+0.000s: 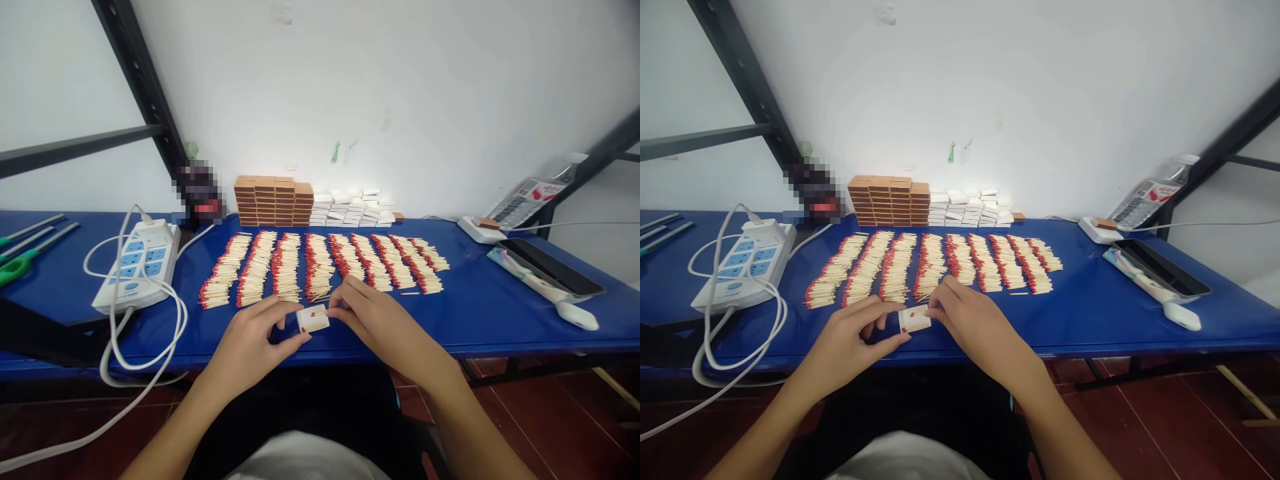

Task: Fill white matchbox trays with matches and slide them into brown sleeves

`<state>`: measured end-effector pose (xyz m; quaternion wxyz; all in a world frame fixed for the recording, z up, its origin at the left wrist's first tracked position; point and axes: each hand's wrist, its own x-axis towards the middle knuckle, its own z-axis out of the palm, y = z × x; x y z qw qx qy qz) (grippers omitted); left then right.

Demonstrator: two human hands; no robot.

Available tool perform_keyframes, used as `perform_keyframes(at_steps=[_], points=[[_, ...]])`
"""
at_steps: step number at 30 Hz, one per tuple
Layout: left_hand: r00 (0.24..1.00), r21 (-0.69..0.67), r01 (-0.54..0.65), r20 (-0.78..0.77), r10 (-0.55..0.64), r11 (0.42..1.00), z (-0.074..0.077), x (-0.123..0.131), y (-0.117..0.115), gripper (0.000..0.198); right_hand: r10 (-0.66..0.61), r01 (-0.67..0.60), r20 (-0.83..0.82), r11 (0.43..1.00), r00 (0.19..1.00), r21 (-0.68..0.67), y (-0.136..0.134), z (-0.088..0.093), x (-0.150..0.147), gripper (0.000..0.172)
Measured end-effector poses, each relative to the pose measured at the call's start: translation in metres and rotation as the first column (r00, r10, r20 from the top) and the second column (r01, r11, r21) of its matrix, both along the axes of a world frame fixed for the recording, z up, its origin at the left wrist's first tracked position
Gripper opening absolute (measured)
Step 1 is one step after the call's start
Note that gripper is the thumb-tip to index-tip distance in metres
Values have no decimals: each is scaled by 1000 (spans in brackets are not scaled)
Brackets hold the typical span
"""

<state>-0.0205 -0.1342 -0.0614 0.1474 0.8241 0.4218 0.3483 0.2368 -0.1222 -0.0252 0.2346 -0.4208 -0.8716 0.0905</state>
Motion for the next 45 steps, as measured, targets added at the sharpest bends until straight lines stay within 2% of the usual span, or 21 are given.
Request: perform_keyframes(at_steps=[6, 13, 16, 19, 24, 34, 45], points=[[1000, 15, -1, -3, 1, 1000, 1, 0, -1, 34, 22, -32, 105, 995, 994, 96, 0, -11, -10, 10], [1000, 11, 12, -7, -12, 1000, 4, 2, -2, 32, 64, -66, 90, 998, 994, 18, -1, -9, -11, 9], [1000, 1, 12, -9, -12, 1000, 5, 2, -3, 32, 82, -82, -6, 996, 997, -24, 3, -7, -7, 8], [1000, -5, 13, -14, -13, 1000, 5, 1, -3, 30, 35, -35, -113, 999, 993, 1, 14, -12, -1, 11], [1000, -13, 16, -23, -16, 1000, 5, 1, -3, 28, -11, 11, -57, 1000, 998, 1, 30, -25, 6, 13], [999, -22, 21, -25, -21, 1000, 6, 2, -2, 28, -40, 40, -29, 999, 999, -13, 28, -22, 6, 8], [999, -27, 19, -31, -20, 999, 5, 1, -3, 27, -75, 75, 44, 997, 996, -2, 26, -24, 5, 12]])
